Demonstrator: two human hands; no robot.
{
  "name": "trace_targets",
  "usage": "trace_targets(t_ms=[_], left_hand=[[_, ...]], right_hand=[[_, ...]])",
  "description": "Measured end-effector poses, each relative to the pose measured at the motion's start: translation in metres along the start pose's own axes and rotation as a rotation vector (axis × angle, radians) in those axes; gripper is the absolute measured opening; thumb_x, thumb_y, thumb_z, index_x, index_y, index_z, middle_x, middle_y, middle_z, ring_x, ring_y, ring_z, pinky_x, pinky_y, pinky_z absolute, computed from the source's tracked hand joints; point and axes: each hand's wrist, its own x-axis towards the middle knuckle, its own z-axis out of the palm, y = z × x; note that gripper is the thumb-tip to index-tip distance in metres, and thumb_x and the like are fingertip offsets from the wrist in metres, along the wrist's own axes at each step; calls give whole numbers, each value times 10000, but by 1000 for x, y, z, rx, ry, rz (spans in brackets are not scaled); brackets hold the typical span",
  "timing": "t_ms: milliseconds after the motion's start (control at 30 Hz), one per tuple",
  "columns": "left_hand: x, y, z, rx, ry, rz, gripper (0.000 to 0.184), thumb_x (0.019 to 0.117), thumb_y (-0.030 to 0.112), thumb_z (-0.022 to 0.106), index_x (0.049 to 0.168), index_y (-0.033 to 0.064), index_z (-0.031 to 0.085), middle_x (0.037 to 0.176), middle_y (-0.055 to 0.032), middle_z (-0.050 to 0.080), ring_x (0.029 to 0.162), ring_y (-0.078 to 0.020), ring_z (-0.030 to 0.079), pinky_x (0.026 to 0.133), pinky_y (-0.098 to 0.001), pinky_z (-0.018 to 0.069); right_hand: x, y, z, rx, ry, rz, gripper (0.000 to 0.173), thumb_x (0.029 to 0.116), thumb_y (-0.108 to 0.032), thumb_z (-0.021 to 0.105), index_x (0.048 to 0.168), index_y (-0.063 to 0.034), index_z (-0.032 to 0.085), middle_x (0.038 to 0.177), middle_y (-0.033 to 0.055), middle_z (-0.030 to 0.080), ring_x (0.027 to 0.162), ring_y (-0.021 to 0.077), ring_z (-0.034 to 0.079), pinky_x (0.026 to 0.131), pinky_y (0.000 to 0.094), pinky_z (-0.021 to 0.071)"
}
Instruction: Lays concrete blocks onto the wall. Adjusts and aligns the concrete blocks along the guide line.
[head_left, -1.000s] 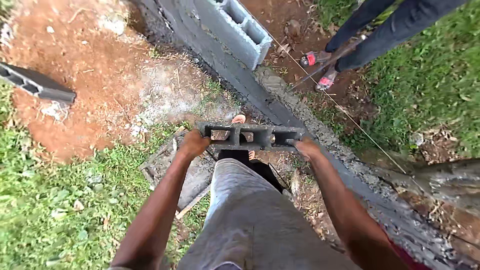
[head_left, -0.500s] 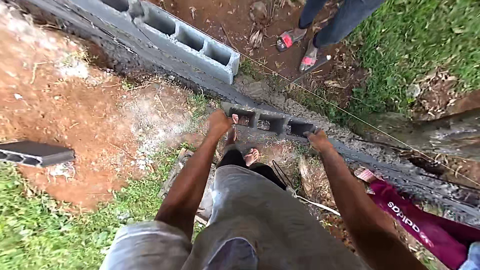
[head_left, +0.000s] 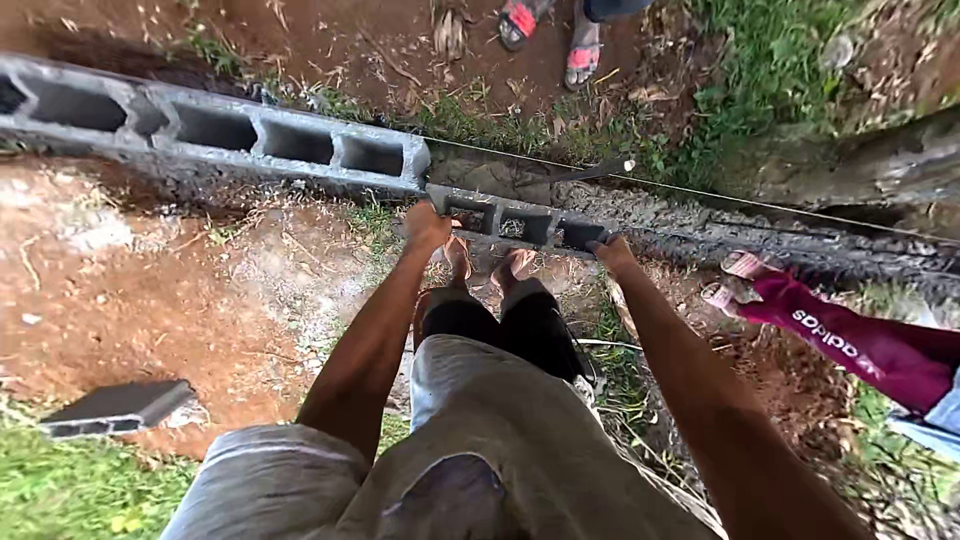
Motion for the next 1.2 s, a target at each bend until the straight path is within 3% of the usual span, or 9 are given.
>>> trace_targets(t_ms=[167,300,467,633,733,867,1000,1067,1200], left_hand=[[-27,14,-14,46,22,-6,369,941,287,669,1047,-67,678,1098,-314,675,1084,-491,651,904,-711,485],[-117,17,-49,71,99,97,329,941,300,673,937,-29,668,915,-278,674,885,-488,669,749,-717,508],[-259,39,-130,138,227,244,340,933,330,688,743,57,617,675,-123,591,664,-330,612,608,-592,482],[-339,45,-193,154,422,492,332,885,424,633,680,172,567,572,18,489,506,-169,503,465,-455,423],[-351,57,-222,183,527,620,391,890,442,615,624,186,485,502,17,415,418,-167,419,398,-415,344],[-339,89,-245,196,542,633,455,915,440,623,609,155,444,517,-41,421,452,-236,432,429,-467,326],[-312,115,-250,191,431,491,450,975,399,637,695,66,521,649,-152,539,614,-348,565,533,-574,418],[-292,118,-245,197,390,455,454,980,376,637,689,56,501,664,-166,528,633,-357,551,545,-575,405],[-244,116,-227,173,308,372,419,994,362,633,764,19,566,729,-199,597,700,-388,620,622,-627,473]], right_hand=[[-28,-3,-21,-11,-8,-29,376,997,-279,675,1125,73,645,1068,312,667,1022,463,655,895,678,500],[-111,-15,-75,-70,-1,-25,377,988,-312,671,1114,43,649,1033,265,681,989,413,672,887,645,522],[-258,-20,-156,-37,165,-193,370,949,-373,671,1027,-12,672,899,162,686,859,314,686,784,611,546],[-364,-23,-209,19,426,-436,324,912,-421,639,971,-105,685,796,9,671,711,105,667,645,432,582],[-378,-26,-228,3,528,-519,341,925,-479,625,884,-143,668,725,-29,630,637,67,625,577,379,554],[-367,-46,-239,29,563,-440,359,965,-453,645,900,-100,653,704,64,612,610,207,612,559,499,496],[-342,-71,-237,38,507,-352,391,993,-428,628,879,-54,626,704,129,581,616,287,572,559,559,446],[-324,-80,-229,51,468,-342,387,998,-409,621,855,-48,618,701,128,572,622,281,562,565,555,435],[-277,-87,-216,21,368,-317,385,997,-379,628,862,-18,627,729,152,586,661,306,579,603,578,455]])
